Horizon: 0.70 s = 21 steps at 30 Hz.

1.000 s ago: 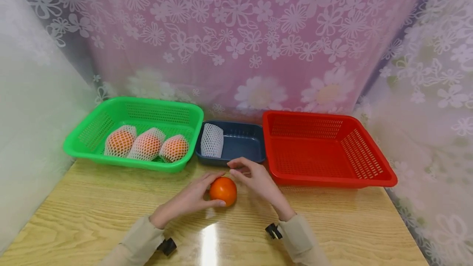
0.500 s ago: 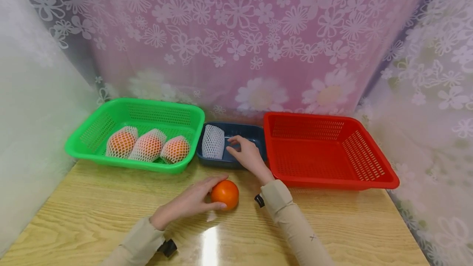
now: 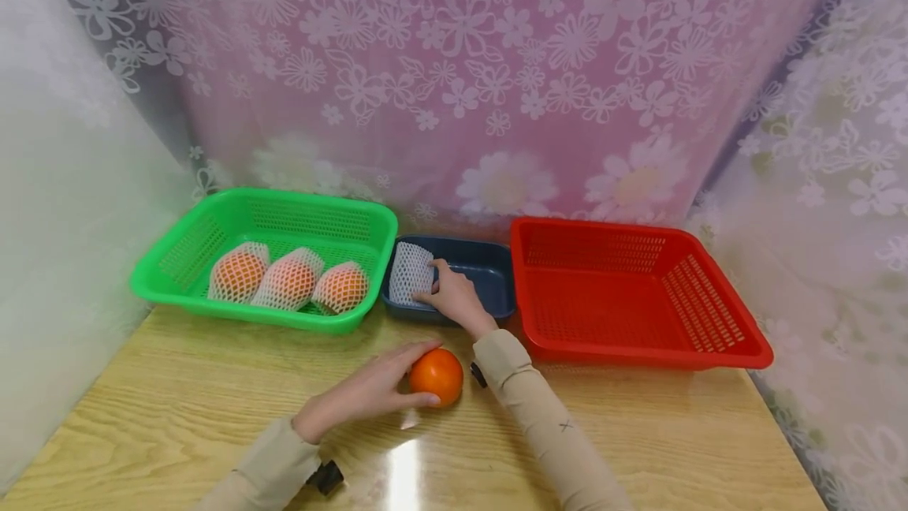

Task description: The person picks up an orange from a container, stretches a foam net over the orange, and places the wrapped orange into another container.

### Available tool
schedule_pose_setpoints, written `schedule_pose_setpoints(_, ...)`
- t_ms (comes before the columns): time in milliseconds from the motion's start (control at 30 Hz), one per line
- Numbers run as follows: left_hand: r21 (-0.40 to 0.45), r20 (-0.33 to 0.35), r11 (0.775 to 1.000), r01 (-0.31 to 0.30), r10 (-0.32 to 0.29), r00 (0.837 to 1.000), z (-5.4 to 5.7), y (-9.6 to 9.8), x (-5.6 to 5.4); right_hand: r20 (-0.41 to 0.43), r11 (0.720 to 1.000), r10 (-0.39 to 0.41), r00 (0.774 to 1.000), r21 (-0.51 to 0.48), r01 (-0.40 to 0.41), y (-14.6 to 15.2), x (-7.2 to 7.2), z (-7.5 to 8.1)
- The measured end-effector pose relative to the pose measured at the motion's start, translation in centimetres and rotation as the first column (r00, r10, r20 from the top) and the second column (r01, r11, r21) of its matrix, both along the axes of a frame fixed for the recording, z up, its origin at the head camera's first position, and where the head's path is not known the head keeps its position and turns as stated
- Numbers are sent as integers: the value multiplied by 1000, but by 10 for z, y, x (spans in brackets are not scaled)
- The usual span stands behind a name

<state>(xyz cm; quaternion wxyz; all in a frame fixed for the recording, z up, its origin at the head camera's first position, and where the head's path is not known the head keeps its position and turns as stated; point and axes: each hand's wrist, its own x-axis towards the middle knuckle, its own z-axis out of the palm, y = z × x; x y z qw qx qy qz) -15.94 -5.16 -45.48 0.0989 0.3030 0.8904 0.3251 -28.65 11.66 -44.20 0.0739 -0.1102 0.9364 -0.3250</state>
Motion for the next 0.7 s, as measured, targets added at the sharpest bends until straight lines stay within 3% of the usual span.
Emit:
schedule_pose_setpoints(300, 8, 12, 1000, 0, 0, 1000, -1, 2, 1, -110, 998, -37, 993, -57, 30, 3, 2, 2)
schedule_pose_setpoints(533, 1, 1, 1000, -1, 1, 1000, -1, 2, 1, -110, 994, -60, 992, -98, 49, 7, 12, 25)
schedule_pose_setpoints(700, 24, 9, 1000, -5, 5, 1000, -1, 2, 1, -162, 995, -65, 985, -88, 51, 10, 27, 46)
